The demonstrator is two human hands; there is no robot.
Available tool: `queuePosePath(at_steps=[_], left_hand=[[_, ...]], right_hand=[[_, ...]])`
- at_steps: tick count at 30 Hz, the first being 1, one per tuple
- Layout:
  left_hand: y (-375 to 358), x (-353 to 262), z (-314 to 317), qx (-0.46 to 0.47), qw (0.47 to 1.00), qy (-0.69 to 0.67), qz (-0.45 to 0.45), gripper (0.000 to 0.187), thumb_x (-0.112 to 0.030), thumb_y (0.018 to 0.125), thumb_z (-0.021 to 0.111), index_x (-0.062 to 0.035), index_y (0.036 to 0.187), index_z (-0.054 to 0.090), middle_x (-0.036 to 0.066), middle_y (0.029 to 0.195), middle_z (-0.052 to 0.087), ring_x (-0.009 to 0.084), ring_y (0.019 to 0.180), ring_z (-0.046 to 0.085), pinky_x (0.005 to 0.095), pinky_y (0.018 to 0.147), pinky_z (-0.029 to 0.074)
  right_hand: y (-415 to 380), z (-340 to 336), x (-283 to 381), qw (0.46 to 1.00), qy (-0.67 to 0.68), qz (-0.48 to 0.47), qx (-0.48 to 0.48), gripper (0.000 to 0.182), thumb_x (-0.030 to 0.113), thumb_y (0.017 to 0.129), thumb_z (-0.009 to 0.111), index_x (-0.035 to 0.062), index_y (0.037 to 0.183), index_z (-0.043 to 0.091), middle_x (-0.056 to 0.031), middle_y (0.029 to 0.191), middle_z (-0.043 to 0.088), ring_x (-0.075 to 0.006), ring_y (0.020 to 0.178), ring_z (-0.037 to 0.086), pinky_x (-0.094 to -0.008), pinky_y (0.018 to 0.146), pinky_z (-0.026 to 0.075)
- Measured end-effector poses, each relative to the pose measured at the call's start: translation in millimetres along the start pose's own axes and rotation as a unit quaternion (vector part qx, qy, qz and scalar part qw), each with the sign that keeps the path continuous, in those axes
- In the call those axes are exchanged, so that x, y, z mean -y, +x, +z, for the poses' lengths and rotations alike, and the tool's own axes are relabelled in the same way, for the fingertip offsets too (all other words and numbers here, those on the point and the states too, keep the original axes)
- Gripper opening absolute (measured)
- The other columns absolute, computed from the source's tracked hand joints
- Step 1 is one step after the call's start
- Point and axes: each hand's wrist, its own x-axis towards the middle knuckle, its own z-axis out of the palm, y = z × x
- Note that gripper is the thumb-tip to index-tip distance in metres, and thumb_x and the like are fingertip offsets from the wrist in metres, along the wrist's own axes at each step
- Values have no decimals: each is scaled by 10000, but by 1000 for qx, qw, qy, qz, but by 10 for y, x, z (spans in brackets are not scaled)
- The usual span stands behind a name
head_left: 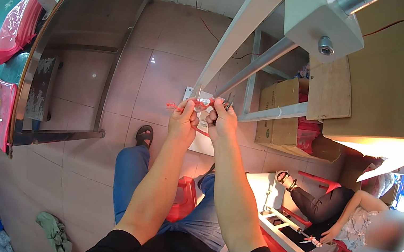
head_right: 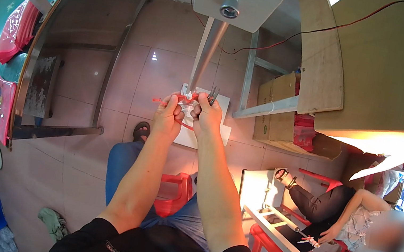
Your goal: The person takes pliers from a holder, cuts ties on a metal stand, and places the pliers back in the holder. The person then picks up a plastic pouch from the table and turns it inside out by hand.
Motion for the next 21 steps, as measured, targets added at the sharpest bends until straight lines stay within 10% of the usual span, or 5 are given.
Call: queuePosePath(at_steps=[9,21], left_hand=[[157,81,110,20,988,-152,-28,163,-205,1008,550,-60,1010,625,-5,863,621,50,566,415,202,491,327],[330,-463,321,30,971,226,-67,96,-110,923,661,-85,904,570,6,773,608,46,568,472,189,486,352]], right_hand=[[23,71,-73,983,-152,-80,-71,106,105,959,588,2,964,565,-71,775,606,-98,468,430,-270,428,323],[81,-11,417,925,-367,-78,52,147,100,892,666,-22,948,608,-35,718,595,-62,502,474,-236,438,353]])
